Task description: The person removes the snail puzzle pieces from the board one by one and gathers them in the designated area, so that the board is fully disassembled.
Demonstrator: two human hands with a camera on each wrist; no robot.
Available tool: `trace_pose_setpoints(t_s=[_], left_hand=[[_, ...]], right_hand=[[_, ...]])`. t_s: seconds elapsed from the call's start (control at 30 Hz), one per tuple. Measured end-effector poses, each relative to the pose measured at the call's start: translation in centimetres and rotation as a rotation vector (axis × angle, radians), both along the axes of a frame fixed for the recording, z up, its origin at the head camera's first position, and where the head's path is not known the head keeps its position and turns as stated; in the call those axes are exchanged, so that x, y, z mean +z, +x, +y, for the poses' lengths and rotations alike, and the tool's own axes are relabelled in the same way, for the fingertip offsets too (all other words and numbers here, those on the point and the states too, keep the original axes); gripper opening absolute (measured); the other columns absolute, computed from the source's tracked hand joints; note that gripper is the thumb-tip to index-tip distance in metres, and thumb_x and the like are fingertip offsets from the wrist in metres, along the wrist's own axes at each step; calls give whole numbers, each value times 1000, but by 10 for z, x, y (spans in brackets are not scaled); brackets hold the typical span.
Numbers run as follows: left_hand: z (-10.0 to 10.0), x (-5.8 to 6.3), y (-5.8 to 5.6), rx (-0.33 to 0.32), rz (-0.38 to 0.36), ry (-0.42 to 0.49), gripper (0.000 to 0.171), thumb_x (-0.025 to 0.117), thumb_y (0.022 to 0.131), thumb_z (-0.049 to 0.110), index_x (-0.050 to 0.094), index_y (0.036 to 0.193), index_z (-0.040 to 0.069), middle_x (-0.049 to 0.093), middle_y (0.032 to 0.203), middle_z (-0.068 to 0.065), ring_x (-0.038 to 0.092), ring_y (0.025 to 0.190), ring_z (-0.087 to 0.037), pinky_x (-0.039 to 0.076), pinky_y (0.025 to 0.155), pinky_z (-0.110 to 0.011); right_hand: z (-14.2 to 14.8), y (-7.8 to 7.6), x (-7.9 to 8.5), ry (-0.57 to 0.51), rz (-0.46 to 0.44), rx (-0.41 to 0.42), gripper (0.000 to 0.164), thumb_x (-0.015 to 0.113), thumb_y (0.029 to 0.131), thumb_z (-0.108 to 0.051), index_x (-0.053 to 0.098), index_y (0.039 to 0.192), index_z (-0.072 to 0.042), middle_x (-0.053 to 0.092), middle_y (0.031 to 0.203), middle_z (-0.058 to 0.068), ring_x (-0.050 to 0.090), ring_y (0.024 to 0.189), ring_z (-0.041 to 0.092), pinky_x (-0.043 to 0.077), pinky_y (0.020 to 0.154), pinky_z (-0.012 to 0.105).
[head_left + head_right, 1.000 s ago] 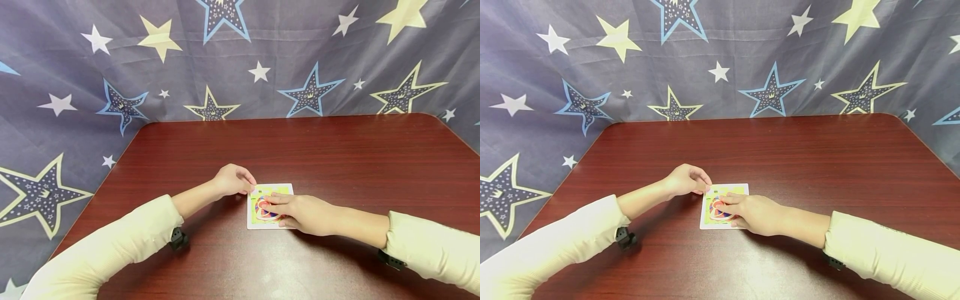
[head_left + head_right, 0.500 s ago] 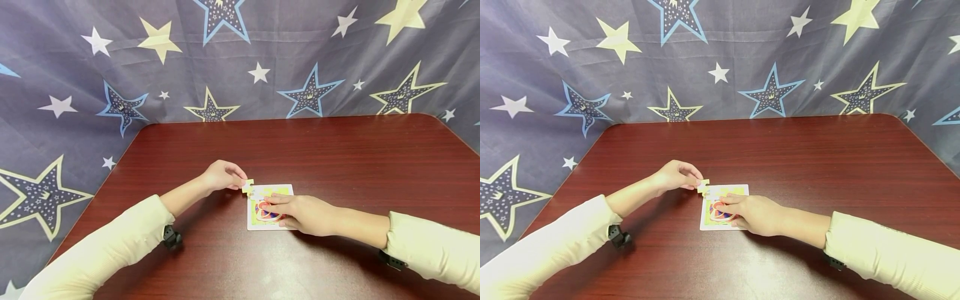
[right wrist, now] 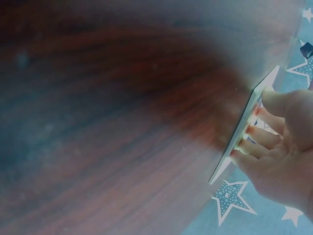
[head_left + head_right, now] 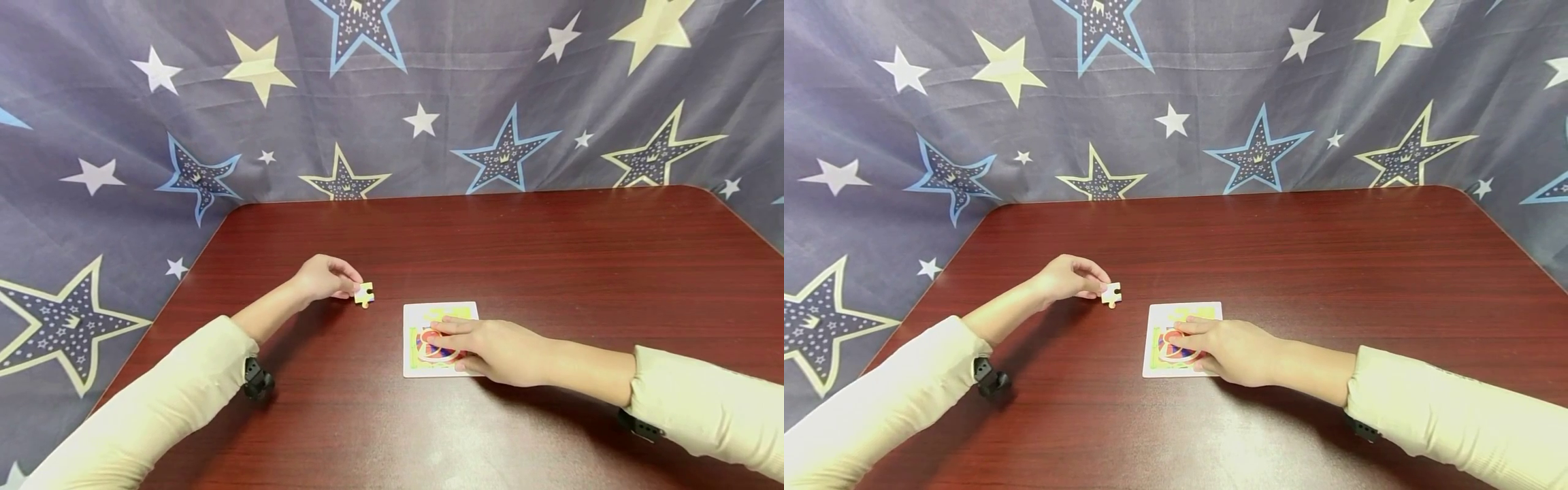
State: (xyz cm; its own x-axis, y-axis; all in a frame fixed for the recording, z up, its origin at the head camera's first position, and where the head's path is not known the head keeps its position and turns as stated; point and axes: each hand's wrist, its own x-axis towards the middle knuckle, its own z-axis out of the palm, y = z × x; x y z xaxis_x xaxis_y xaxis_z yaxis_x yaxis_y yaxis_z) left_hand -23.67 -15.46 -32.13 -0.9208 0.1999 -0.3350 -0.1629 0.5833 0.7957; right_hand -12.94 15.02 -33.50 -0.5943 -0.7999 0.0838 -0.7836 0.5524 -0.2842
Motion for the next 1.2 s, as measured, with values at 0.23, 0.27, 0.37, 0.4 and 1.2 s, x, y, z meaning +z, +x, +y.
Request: trace_pose_setpoints(t_s=[0.23,0.27,0.37,0.4,1.2], left_hand=[[-28,0,-12,-3,-6,-34,27,68,84,2,65,108,-9,67,75,6,61,67,-2,55,68,-18],[-31,0,-14,-5,-2,-40,28,68,84,2,65,109,-10,67,74,7,61,67,-2,55,68,-18],[-41,1,-19,4,17,-62,29,68,84,3,65,109,-11,67,74,8,60,67,0,55,68,-17],[-43,1,-21,9,26,-71,29,68,84,3,65,109,-11,67,73,8,60,66,0,55,68,-17],[-47,1,-28,-38,250,-395,18,75,77,16,75,90,4,61,55,17,55,53,-5,43,61,-22]], right_hand=[[0,1,0,12,-15,-10,54,68,88,-14,52,139,-19,54,142,6,52,131,24,52,94,41],[0,1,0,12,-17,-11,54,68,88,-14,52,139,-19,54,143,6,52,131,24,52,94,41],[0,1,0,11,-15,-13,55,68,88,-14,51,140,-19,54,142,6,53,131,24,52,94,41],[0,1,0,10,-13,-12,55,68,88,-14,51,140,-18,55,142,6,53,131,24,52,94,41],[2,1,-1,9,2,-31,53,67,88,-14,52,139,-17,54,142,7,52,131,25,52,93,41]])
